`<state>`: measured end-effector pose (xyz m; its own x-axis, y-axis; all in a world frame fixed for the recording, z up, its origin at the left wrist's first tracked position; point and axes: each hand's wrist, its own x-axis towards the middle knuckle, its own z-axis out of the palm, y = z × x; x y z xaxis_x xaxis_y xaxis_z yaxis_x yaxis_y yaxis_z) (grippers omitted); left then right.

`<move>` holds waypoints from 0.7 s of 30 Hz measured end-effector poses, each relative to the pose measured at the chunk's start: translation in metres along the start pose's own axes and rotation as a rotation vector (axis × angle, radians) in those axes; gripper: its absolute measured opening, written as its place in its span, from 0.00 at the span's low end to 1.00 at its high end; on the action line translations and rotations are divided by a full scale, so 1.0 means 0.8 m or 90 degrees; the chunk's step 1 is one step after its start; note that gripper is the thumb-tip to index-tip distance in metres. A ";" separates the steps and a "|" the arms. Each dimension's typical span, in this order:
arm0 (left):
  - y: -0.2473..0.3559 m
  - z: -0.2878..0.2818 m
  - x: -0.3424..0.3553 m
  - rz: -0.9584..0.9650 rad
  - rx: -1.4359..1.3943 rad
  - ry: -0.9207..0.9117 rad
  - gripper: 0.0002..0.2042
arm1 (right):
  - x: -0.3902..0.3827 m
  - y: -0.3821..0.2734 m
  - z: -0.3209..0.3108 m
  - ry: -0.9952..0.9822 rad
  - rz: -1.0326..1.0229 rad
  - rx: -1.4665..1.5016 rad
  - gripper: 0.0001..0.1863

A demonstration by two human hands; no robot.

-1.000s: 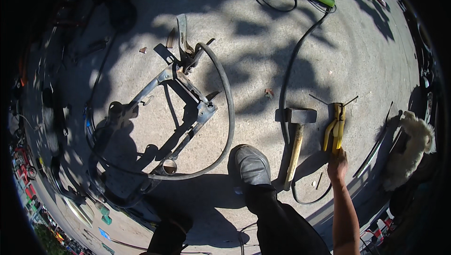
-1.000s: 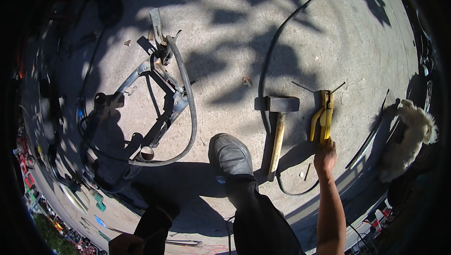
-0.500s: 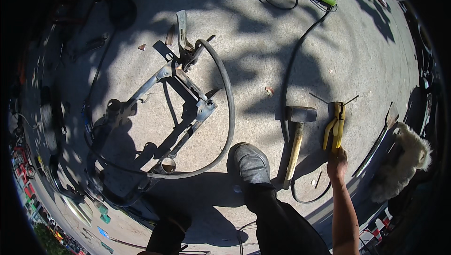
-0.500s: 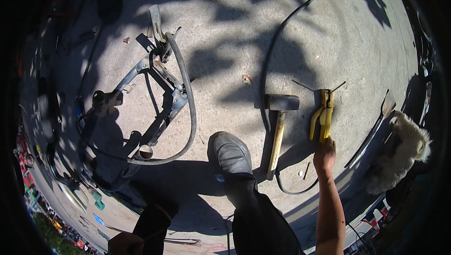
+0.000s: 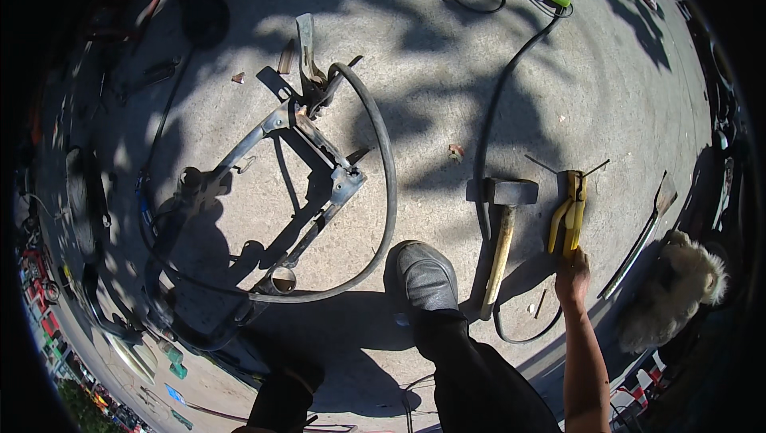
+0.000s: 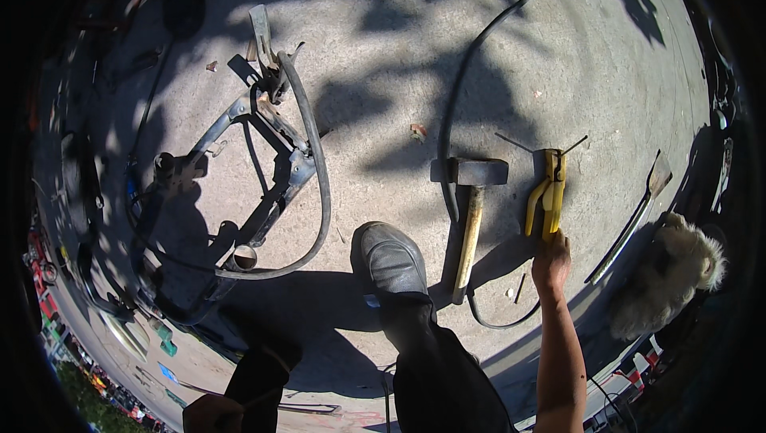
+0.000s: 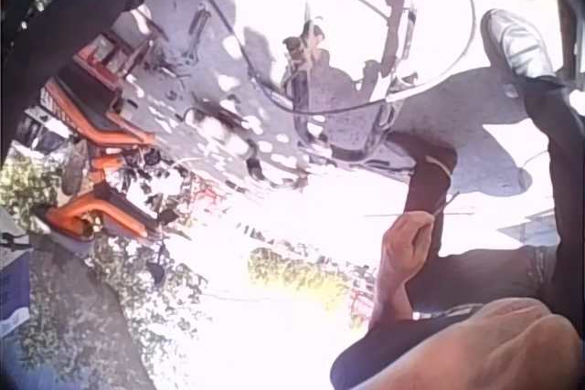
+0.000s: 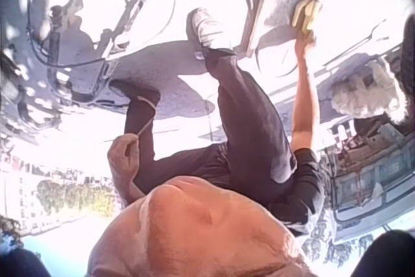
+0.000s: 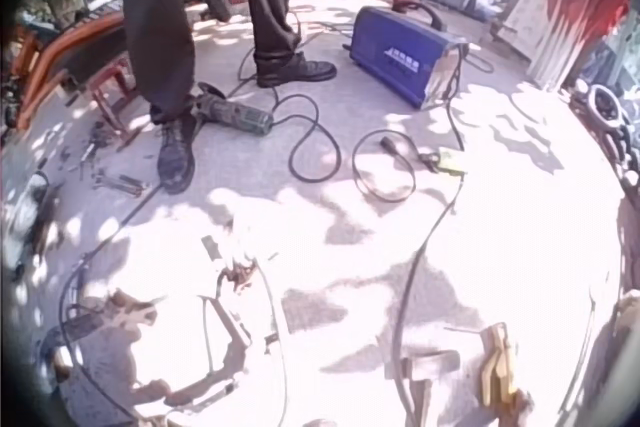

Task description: The person welds a metal shovel head to a metal frame using a handheld welding torch. They reposition the shovel and frame multiple times to weld different joints, then set the shovel aside and pick up a curved metal bar to continue welding.

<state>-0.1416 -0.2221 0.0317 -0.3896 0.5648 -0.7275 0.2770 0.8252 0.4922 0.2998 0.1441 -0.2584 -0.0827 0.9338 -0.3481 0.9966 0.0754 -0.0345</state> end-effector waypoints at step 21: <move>0.001 0.001 -0.002 -0.017 0.006 0.005 0.03 | 0.000 0.001 0.000 0.014 -0.013 -0.002 0.17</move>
<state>-0.1404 -0.2226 0.0328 -0.4034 0.5424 -0.7369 0.2742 0.8400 0.4682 0.3002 0.1441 -0.2584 -0.1028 0.9394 -0.3271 0.9947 0.0956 -0.0380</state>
